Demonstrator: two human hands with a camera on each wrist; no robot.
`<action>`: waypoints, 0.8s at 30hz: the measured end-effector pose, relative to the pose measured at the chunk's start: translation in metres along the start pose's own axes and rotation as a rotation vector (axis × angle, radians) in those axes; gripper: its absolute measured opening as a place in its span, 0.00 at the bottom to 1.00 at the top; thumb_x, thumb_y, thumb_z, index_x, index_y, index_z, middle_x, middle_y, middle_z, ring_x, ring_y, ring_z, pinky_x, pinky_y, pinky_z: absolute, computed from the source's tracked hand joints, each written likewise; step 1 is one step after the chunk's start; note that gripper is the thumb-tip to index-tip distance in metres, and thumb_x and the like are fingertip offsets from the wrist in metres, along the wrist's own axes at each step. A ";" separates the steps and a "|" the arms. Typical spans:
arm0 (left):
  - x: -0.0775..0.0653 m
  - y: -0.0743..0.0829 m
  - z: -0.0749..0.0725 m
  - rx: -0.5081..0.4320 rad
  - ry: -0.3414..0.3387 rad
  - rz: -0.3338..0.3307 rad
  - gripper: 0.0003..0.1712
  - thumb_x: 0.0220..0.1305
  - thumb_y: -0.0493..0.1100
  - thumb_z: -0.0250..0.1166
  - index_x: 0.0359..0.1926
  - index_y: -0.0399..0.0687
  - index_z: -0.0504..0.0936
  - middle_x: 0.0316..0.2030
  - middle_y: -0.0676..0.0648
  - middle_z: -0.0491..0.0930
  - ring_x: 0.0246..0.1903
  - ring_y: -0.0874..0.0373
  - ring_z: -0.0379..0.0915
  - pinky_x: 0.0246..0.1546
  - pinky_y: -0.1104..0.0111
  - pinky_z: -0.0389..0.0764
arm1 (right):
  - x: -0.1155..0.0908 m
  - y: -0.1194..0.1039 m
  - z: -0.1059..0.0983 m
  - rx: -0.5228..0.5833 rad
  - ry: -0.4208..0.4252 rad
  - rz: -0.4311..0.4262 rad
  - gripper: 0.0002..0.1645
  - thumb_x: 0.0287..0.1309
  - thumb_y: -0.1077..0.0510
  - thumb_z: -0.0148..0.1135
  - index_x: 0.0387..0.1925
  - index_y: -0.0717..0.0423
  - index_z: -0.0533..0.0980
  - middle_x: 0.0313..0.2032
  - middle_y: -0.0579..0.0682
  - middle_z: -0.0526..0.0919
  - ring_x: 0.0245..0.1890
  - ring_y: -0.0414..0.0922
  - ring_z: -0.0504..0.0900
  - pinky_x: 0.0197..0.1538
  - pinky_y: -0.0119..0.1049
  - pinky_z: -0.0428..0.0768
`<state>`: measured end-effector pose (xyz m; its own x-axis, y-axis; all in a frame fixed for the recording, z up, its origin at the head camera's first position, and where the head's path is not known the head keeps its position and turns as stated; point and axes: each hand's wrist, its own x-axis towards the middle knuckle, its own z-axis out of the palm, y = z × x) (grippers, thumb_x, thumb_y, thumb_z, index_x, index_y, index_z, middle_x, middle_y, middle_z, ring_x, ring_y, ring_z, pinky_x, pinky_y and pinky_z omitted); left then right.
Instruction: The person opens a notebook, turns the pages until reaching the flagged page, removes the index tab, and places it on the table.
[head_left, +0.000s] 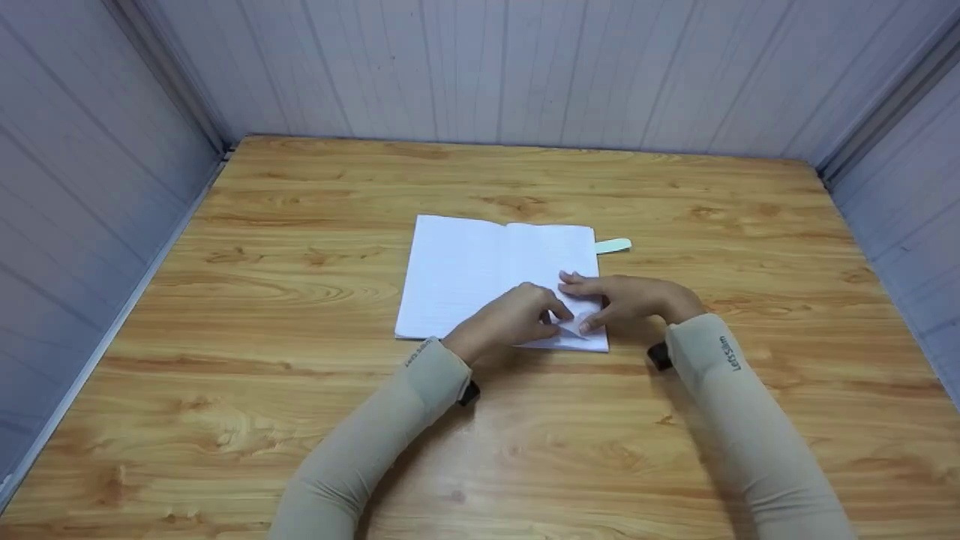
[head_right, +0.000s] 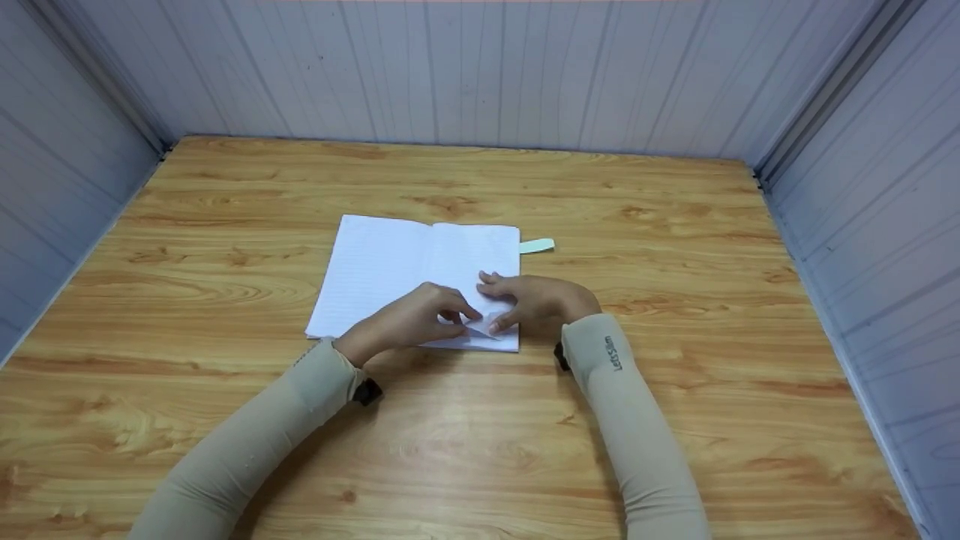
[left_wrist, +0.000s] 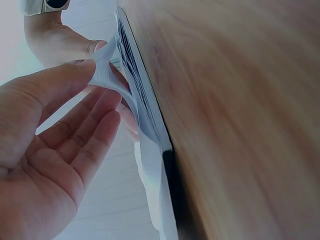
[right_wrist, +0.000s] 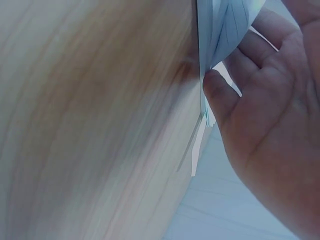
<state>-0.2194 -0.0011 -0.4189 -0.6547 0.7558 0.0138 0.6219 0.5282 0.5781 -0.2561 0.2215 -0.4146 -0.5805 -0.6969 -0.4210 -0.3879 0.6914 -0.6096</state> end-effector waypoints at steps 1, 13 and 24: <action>0.000 0.000 0.000 0.002 0.000 0.002 0.14 0.61 0.33 0.64 0.48 0.43 0.86 0.45 0.47 0.86 0.41 0.58 0.83 0.44 0.72 0.81 | 0.000 0.000 0.000 -0.001 0.008 0.001 0.49 0.58 0.49 0.65 0.74 0.53 0.51 0.76 0.49 0.41 0.76 0.50 0.38 0.75 0.52 0.47; -0.007 -0.003 -0.007 -0.022 0.048 0.003 0.16 0.62 0.32 0.62 0.52 0.41 0.83 0.48 0.44 0.84 0.44 0.56 0.82 0.46 0.71 0.81 | -0.008 0.004 -0.004 0.050 0.133 0.013 0.66 0.51 0.46 0.70 0.75 0.60 0.36 0.76 0.57 0.32 0.76 0.53 0.32 0.75 0.53 0.43; -0.014 -0.005 -0.016 -0.120 0.171 0.021 0.27 0.63 0.29 0.58 0.64 0.43 0.73 0.51 0.41 0.82 0.41 0.56 0.82 0.44 0.69 0.82 | -0.014 0.008 -0.011 0.139 0.215 0.042 0.68 0.54 0.49 0.69 0.74 0.61 0.28 0.75 0.57 0.27 0.76 0.53 0.30 0.75 0.54 0.40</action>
<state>-0.2199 -0.0209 -0.4095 -0.7120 0.6840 0.1586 0.5868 0.4556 0.6695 -0.2586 0.2390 -0.4058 -0.7390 -0.6010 -0.3045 -0.2666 0.6760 -0.6870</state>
